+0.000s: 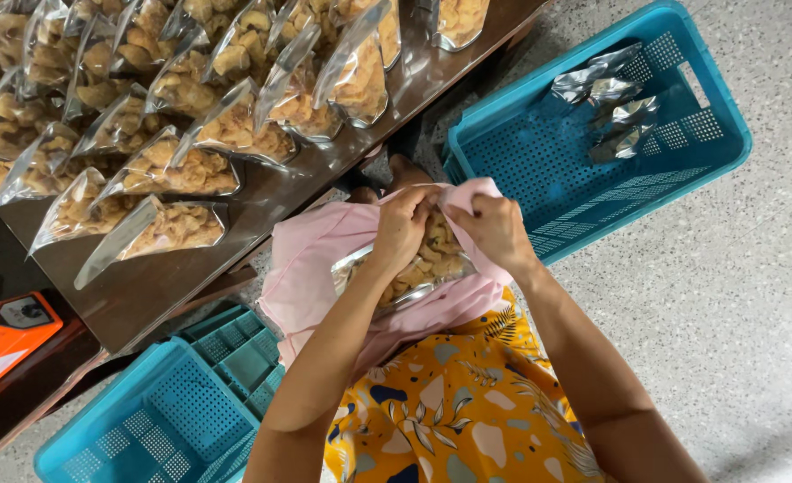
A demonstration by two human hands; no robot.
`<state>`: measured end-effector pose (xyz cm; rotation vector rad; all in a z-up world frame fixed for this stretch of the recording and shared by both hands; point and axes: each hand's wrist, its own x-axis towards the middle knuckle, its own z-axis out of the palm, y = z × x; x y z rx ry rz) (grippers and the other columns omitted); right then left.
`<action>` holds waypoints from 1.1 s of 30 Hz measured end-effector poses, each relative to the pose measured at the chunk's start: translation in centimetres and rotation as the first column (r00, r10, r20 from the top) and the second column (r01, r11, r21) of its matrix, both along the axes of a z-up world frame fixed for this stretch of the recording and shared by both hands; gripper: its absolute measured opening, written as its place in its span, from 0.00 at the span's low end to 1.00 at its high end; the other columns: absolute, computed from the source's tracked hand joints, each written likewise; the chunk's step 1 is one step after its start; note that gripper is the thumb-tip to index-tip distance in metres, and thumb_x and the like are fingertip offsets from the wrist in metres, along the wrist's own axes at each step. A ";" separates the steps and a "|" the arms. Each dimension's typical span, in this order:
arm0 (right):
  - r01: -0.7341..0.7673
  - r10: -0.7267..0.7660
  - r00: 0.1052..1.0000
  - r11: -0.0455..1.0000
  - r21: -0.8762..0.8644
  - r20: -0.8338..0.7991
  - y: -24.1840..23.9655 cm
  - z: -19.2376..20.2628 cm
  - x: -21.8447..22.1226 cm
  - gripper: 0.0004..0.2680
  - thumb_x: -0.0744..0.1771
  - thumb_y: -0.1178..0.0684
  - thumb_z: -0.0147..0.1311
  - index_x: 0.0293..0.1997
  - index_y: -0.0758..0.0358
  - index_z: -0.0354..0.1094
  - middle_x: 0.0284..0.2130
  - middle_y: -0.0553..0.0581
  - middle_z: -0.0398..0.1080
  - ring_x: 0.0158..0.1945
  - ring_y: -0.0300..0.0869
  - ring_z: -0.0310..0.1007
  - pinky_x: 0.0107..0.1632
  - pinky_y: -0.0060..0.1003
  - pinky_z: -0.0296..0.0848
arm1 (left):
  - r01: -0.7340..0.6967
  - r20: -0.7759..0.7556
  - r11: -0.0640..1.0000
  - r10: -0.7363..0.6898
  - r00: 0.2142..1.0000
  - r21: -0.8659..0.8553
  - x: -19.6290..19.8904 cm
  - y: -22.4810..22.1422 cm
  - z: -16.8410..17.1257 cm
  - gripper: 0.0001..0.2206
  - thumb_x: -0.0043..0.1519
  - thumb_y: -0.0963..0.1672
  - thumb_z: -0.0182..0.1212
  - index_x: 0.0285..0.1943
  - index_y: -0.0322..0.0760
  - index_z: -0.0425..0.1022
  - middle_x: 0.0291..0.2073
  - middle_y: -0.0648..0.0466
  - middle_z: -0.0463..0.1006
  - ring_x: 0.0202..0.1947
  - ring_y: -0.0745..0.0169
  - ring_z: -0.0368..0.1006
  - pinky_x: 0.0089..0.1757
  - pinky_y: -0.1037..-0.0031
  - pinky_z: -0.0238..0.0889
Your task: The person repeatedly picks up small transparent bags of snacks, wipes them with a pink cloth, and places them on a table. They also move a blue basket and an orange heat sealer on the table.
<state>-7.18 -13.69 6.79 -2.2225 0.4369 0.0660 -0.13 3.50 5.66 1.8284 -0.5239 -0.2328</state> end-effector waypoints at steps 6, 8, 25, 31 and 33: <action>-0.107 0.108 0.994 0.992 -0.063 0.005 -0.2 -0.6 0.4 0.18 0.65 0.44 0.67 0.24 0.75 0.73 0.19 0.69 0.73 0.19 0.48 0.72 0.29 0.40 0.71 | -0.116 0.042 0.993 0.115 0.992 0.024 -0.3 0.2 -0.3 0.08 0.62 0.35 0.62 0.48 0.36 0.80 0.41 0.48 0.83 0.41 0.54 0.81 0.42 0.71 0.72; -0.115 0.145 0.951 0.986 0.122 -0.272 -2.0 -1.3 -2.0 0.14 0.66 0.43 0.61 0.35 0.70 0.75 0.25 0.64 0.77 0.22 0.44 0.79 0.25 0.35 0.78 | -0.117 0.020 0.993 0.116 0.993 0.008 0.1 0.1 -0.7 0.08 0.62 0.36 0.61 0.47 0.35 0.79 0.41 0.48 0.83 0.40 0.55 0.82 0.42 0.71 0.72; -0.059 0.078 0.959 0.995 0.077 -0.271 -0.9 -1.0 2.9 0.18 0.64 0.38 0.64 0.30 0.68 0.77 0.17 0.60 0.73 0.20 0.43 0.75 0.29 0.40 0.74 | -0.128 -0.025 0.991 0.129 0.991 0.034 -0.2 1.1 -1.6 0.05 0.63 0.36 0.61 0.45 0.32 0.75 0.36 0.48 0.83 0.36 0.58 0.81 0.39 0.71 0.72; -0.125 0.174 0.921 0.980 0.157 -0.349 -3.1 -4.9 -6.8 0.17 0.66 0.40 0.61 0.32 0.70 0.77 0.25 0.59 0.78 0.21 0.39 0.79 0.24 0.32 0.76 | -0.149 -0.106 0.989 0.151 0.983 0.021 0.1 1.5 -1.5 0.04 0.64 0.38 0.62 0.46 0.32 0.76 0.35 0.50 0.84 0.35 0.61 0.82 0.38 0.74 0.72; -0.194 0.199 0.926 0.980 0.047 -0.322 -4.0 -4.9 -10.4 0.16 0.67 0.44 0.60 0.28 0.72 0.74 0.21 0.62 0.77 0.19 0.45 0.72 0.23 0.37 0.70 | -0.103 -0.175 0.993 0.112 0.978 0.062 0.1 1.3 -0.7 0.05 0.65 0.38 0.62 0.48 0.32 0.75 0.32 0.50 0.84 0.32 0.60 0.81 0.37 0.74 0.71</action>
